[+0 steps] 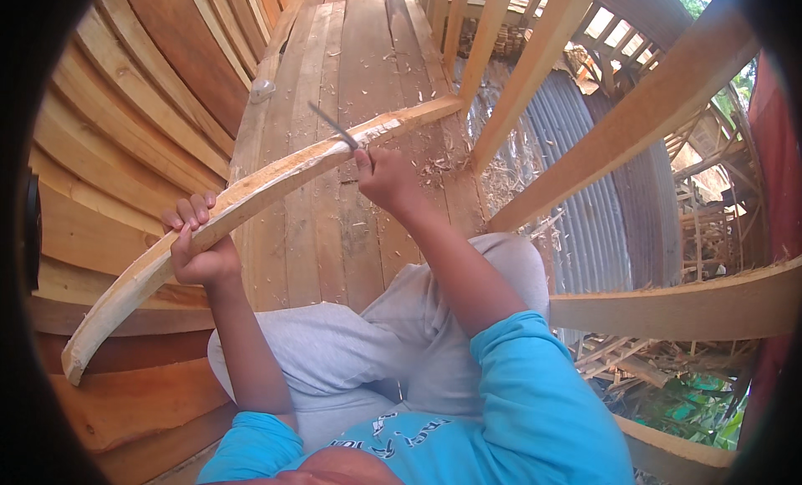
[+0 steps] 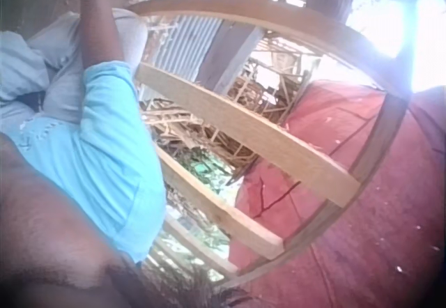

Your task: The person sits cross-legged on a wooden floor and uses a knife to shave thin strips from a long curved piece of wood. The person holds the wood with the left hand and repeatedly scrapes the surface with the knife in the right hand, producing wood shavings that accumulate on the floor.

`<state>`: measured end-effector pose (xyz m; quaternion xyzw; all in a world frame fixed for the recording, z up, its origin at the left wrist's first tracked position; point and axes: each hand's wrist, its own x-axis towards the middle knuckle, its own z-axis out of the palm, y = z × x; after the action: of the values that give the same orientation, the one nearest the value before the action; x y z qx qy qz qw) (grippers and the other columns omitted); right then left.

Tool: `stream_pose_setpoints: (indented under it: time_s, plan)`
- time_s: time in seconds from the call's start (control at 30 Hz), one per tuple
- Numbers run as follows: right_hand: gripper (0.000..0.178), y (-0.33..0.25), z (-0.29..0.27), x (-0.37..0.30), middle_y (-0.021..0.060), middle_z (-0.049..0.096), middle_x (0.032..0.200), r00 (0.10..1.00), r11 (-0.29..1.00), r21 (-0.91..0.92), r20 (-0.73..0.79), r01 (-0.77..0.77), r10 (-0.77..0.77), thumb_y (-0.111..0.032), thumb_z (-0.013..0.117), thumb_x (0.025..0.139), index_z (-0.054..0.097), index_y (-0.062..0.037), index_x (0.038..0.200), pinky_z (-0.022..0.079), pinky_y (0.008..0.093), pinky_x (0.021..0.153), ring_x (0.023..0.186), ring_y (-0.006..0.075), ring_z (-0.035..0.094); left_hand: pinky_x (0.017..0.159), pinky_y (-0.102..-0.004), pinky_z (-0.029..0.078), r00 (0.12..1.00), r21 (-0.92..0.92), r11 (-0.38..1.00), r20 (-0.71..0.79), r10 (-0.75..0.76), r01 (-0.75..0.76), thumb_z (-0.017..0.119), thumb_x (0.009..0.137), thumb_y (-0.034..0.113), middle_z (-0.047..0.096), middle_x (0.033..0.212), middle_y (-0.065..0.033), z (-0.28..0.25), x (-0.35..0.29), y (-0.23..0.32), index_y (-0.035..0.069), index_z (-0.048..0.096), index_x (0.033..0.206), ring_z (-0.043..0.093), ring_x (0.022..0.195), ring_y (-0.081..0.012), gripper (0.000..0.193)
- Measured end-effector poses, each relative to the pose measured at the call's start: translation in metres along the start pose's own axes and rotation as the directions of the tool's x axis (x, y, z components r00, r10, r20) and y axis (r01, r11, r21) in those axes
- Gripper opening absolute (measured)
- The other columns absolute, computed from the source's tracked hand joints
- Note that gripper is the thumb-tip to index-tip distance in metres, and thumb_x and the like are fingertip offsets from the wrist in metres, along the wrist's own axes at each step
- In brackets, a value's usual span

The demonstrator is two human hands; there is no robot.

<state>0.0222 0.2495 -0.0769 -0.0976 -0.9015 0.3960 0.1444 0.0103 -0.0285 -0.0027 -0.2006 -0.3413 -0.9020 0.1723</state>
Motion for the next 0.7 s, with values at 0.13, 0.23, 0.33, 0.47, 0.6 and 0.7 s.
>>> stream_pose_setpoints:
  time_s: [0.13,0.23,0.33,0.47,0.6,0.7]
  plan:
    - [0.042,0.018,0.001,0.004,0.0249,0.063,0.07,0.998,0.999,-0.029,-0.05,0.044,-0.046,-0.034,0.054,0.098,0.065,0.0006,0.077,0.046,0.0524,0.063,0.07,0.0449,0.063,0.093,-0.0391,0.039,0.989,0.012,0.998,-0.129,0.066,-0.065,0.058,0.074,0.01,0.051,0.085,-0.0048,0.01,-0.008,-0.007,0.012,0.052,0.093,0.052,0.089,-0.0205,0.021]
    - [0.039,0.028,-0.006,0.02,0.0248,0.064,0.073,0.999,0.997,-0.059,0.008,0.049,-0.049,-0.032,0.053,0.099,0.067,0.0002,0.082,0.047,0.0519,0.066,0.072,0.0444,0.063,0.099,-0.0415,0.037,0.888,0.177,0.983,-0.443,0.125,-0.051,0.06,0.077,0.013,0.057,0.1,-0.0083,0.048,-0.031,-0.032,0.009,0.055,0.102,0.054,0.106,-0.0219,0.026]
    - [0.037,0.023,-0.009,0.021,0.025,0.066,0.077,0.998,0.999,-0.05,0.069,0.009,-0.006,-0.031,0.052,0.099,0.07,0.0,0.09,0.048,0.0503,0.068,0.075,0.0441,0.064,0.105,-0.0446,0.032,0.696,-0.157,0.869,-0.54,-0.473,0.469,0.057,0.081,0.018,0.055,0.114,-0.0082,0.046,-0.055,-0.037,0.009,0.053,0.107,0.049,0.119,-0.021,0.027]
    - [0.038,0.018,-0.017,0.02,0.0262,0.067,0.081,0.99,0.998,-0.026,0.129,-0.061,0.064,-0.031,0.05,0.1,0.07,0.0011,0.097,0.049,0.0486,0.071,0.078,0.043,0.065,0.107,-0.0499,0.028,0.325,-0.485,0.316,-0.068,-0.943,0.816,0.048,0.092,0.033,0.054,0.1,-0.0049,0.077,-0.057,-0.003,0.011,0.053,0.093,0.052,0.104,-0.0208,0.023]
    - [0.04,0.03,-0.013,0.027,0.0257,0.066,0.078,0.992,1.0,-0.018,0.128,0.002,0.0,-0.032,0.049,0.101,0.069,0.002,0.096,0.048,0.0476,0.069,0.073,0.041,0.065,0.104,-0.0511,0.029,0.701,-0.452,0.546,0.558,-0.444,0.705,0.039,0.101,0.039,0.05,0.067,0.0002,0.092,-0.051,0.027,0.017,0.048,0.064,0.048,0.063,-0.0143,0.044]
    - [0.042,0.03,-0.009,0.03,0.022,0.061,0.068,0.989,1.0,0.013,0.149,0.017,-0.019,-0.032,0.049,0.102,0.065,0.0039,0.088,0.045,0.0464,0.064,0.063,0.0363,0.059,0.099,-0.0591,0.028,0.641,-0.521,0.623,0.767,0.042,0.583,0.03,0.103,0.053,0.036,0.053,0.0046,0.091,-0.039,0.042,0.02,0.034,0.052,0.034,0.046,-0.0119,0.061]
